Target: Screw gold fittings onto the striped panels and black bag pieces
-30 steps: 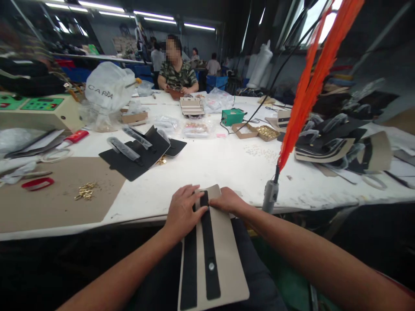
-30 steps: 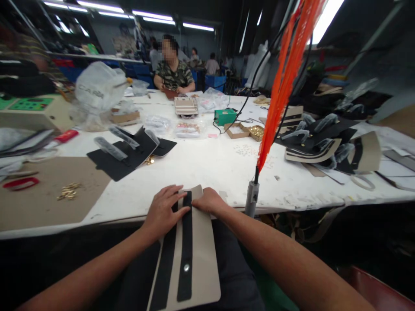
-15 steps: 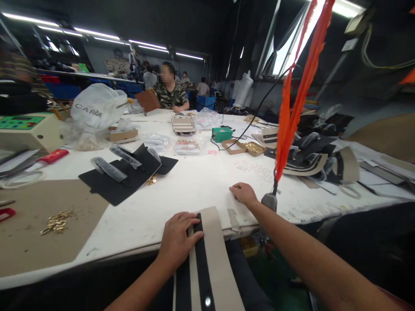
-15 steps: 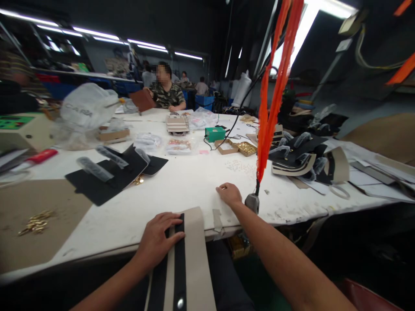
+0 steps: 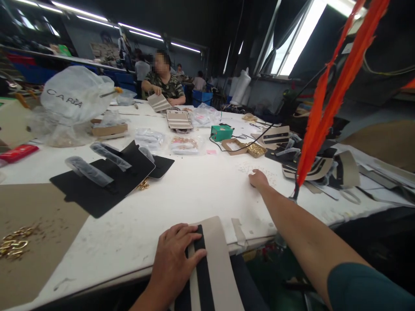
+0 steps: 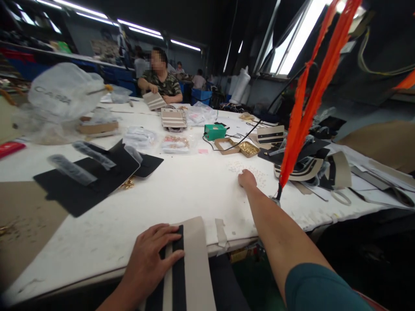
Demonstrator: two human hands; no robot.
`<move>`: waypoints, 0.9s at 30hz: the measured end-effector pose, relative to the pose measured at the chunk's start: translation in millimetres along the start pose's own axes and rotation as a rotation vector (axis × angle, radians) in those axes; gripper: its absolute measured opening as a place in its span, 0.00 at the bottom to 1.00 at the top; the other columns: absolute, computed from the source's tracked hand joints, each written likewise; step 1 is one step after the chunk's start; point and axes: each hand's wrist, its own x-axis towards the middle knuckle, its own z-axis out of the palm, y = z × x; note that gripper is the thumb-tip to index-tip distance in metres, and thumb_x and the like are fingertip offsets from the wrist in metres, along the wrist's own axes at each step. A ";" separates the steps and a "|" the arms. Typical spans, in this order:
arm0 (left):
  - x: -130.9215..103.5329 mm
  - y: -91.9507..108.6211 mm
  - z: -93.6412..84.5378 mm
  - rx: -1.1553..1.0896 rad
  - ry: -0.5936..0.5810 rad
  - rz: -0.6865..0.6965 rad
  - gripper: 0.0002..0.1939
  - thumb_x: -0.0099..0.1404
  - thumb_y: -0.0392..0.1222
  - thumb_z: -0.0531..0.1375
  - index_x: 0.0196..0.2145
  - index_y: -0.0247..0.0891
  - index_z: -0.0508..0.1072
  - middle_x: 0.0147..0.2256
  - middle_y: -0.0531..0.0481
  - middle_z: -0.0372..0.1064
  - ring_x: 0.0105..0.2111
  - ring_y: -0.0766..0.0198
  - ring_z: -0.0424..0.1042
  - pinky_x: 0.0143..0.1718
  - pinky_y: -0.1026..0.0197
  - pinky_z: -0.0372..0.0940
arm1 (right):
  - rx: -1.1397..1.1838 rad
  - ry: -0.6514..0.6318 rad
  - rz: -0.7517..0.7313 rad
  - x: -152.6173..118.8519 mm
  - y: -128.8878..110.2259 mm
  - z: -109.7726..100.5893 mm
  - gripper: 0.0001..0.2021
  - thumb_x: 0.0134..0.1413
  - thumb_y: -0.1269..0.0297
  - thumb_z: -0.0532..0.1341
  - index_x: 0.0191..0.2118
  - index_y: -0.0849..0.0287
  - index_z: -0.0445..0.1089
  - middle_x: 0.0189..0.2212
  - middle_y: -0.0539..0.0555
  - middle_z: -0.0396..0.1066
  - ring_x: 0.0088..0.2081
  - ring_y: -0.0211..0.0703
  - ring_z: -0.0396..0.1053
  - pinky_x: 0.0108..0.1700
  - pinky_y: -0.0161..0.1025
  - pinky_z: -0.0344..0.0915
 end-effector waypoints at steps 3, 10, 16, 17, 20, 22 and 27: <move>-0.6 -1.2 1.7 -0.005 0.004 0.009 0.16 0.57 0.45 0.75 0.44 0.53 0.82 0.53 0.54 0.81 0.56 0.41 0.73 0.55 0.35 0.66 | 0.025 -0.067 0.027 13.7 2.6 0.5 0.17 0.71 0.56 0.64 0.58 0.59 0.71 0.55 0.59 0.72 0.49 0.49 0.74 0.51 0.50 0.76; -0.7 -1.6 2.7 -0.017 0.014 -0.006 0.17 0.56 0.46 0.76 0.43 0.53 0.83 0.52 0.54 0.81 0.56 0.41 0.74 0.55 0.37 0.67 | 0.085 -0.213 -0.014 -5.9 9.3 2.0 0.14 0.71 0.56 0.64 0.54 0.61 0.72 0.47 0.56 0.75 0.42 0.44 0.76 0.43 0.44 0.77; 1.5 3.1 1.6 -0.033 -0.008 -0.051 0.16 0.56 0.47 0.76 0.43 0.53 0.83 0.53 0.54 0.81 0.56 0.41 0.73 0.57 0.37 0.65 | 0.068 -0.257 -0.224 -75.6 15.6 1.6 0.10 0.66 0.59 0.68 0.43 0.62 0.78 0.32 0.50 0.77 0.31 0.39 0.74 0.36 0.37 0.72; 1.9 5.7 0.4 -0.037 -0.019 -0.060 0.16 0.56 0.46 0.76 0.43 0.52 0.83 0.53 0.54 0.81 0.57 0.42 0.72 0.57 0.37 0.64 | 0.058 -0.255 -0.255 -83.7 17.3 -0.7 0.08 0.63 0.61 0.68 0.41 0.61 0.79 0.30 0.50 0.77 0.30 0.39 0.74 0.36 0.36 0.71; 2.5 13.8 -2.5 -0.052 -0.040 -0.081 0.16 0.56 0.46 0.76 0.43 0.50 0.83 0.52 0.54 0.81 0.57 0.45 0.72 0.58 0.39 0.63 | 0.013 -0.217 -0.329 -94.5 20.8 -8.7 0.05 0.58 0.64 0.68 0.37 0.59 0.82 0.29 0.52 0.79 0.34 0.44 0.75 0.38 0.36 0.67; 2.1 17.5 -2.9 -0.067 -0.041 -0.096 0.16 0.56 0.46 0.77 0.43 0.49 0.83 0.52 0.54 0.81 0.56 0.47 0.72 0.59 0.42 0.63 | -0.021 -0.179 -0.371 -94.8 20.4 -12.7 0.06 0.58 0.65 0.67 0.35 0.58 0.82 0.34 0.55 0.81 0.39 0.48 0.76 0.41 0.38 0.66; -0.2 22.8 -2.9 -0.093 -0.039 -0.128 0.17 0.55 0.45 0.77 0.42 0.48 0.83 0.52 0.55 0.81 0.56 0.50 0.72 0.60 0.44 0.63 | -0.006 -0.124 -0.496 -110.1 8.5 -22.1 0.09 0.60 0.67 0.61 0.34 0.60 0.81 0.41 0.60 0.81 0.46 0.53 0.75 0.49 0.42 0.64</move>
